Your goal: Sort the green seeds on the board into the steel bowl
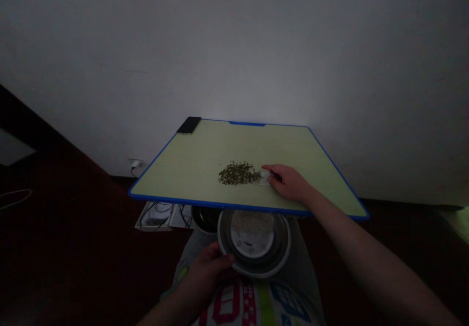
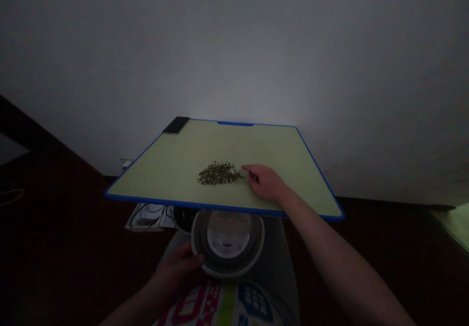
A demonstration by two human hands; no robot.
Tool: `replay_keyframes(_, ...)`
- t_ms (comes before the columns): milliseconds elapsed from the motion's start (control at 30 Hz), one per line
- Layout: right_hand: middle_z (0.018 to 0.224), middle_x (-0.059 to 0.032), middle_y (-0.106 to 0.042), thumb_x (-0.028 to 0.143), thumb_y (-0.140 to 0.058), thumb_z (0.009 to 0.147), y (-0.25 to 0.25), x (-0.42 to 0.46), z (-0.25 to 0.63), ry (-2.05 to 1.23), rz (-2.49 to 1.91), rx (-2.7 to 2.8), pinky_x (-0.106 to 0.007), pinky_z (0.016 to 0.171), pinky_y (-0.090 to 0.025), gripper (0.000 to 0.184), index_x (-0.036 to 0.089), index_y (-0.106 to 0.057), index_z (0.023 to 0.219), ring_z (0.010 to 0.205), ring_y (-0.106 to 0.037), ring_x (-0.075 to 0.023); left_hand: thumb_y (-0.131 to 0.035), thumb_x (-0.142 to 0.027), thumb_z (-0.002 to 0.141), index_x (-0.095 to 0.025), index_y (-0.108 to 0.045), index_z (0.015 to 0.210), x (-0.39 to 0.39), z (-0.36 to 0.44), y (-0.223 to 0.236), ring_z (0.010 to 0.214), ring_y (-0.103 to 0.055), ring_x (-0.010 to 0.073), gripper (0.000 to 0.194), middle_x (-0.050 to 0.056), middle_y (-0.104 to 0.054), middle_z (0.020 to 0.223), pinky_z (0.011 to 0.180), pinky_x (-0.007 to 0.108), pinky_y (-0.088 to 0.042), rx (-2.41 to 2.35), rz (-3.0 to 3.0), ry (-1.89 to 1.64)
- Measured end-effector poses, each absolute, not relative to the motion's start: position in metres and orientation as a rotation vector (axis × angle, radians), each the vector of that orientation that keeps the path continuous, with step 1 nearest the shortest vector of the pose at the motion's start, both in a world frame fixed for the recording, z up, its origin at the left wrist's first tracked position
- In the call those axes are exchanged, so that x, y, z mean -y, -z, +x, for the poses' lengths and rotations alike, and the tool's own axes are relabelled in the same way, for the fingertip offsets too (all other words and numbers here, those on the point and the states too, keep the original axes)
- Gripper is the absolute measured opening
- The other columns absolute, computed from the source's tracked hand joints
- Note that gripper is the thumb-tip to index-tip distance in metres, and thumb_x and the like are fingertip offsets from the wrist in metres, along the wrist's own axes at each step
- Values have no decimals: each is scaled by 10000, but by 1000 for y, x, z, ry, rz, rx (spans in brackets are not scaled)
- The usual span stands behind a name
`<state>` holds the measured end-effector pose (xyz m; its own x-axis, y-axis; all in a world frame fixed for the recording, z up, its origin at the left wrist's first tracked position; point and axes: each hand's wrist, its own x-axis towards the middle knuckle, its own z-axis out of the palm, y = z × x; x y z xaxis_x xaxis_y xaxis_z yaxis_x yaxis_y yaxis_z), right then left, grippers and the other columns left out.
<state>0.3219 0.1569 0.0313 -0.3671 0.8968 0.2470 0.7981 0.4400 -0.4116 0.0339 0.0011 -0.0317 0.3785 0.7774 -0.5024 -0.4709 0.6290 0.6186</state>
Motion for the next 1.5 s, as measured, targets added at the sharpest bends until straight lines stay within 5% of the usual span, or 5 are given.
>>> replay_keyframes(533,1247,-143,-753,165,-536,863,-43,-138,309,-424,-1446,2351,-402,952,-525,491,148,-708,1322,1097,-705,-271,-975,-277,559,-157,-807,942,-3,38,25,890,-804,324,435,112,-851,898,907,462,-626,-852,383,-828)
replay_keyframes(767,1006,-130,-789,177,-566,865,-51,-122,298,-474,-1412,2423,-383,848,-536,477,126,-705,1318,891,-713,-245,-1004,-296,481,-159,-805,861,-3,39,27,829,-806,309,449,109,-850,862,876,442,-634,-878,363,-834)
replay_keyframes(1033,1274,-162,-735,178,-516,915,-45,-112,298,-453,-1339,2391,-471,1028,-508,431,154,-700,1304,1185,-678,-288,-974,-282,549,-166,-807,914,-1,37,36,907,-800,327,418,104,-847,896,859,430,-635,-861,373,-845)
replay_keyframes(1333,1202,-156,-758,190,-499,933,-40,-96,298,-469,-1306,2343,-463,1003,-518,392,152,-709,1262,1122,-695,-279,-1017,-315,447,-173,-806,865,-3,38,27,802,-800,291,489,90,-849,855,835,424,-636,-915,355,-826)
replay_keyframes(1500,1168,-116,-766,226,-504,940,-44,-92,304,-613,-1277,2252,-410,932,-541,375,195,-703,1256,1064,-704,-247,-994,-299,506,-164,-813,901,-1,38,32,812,-801,293,455,102,-848,871,834,416,-636,-889,364,-838)
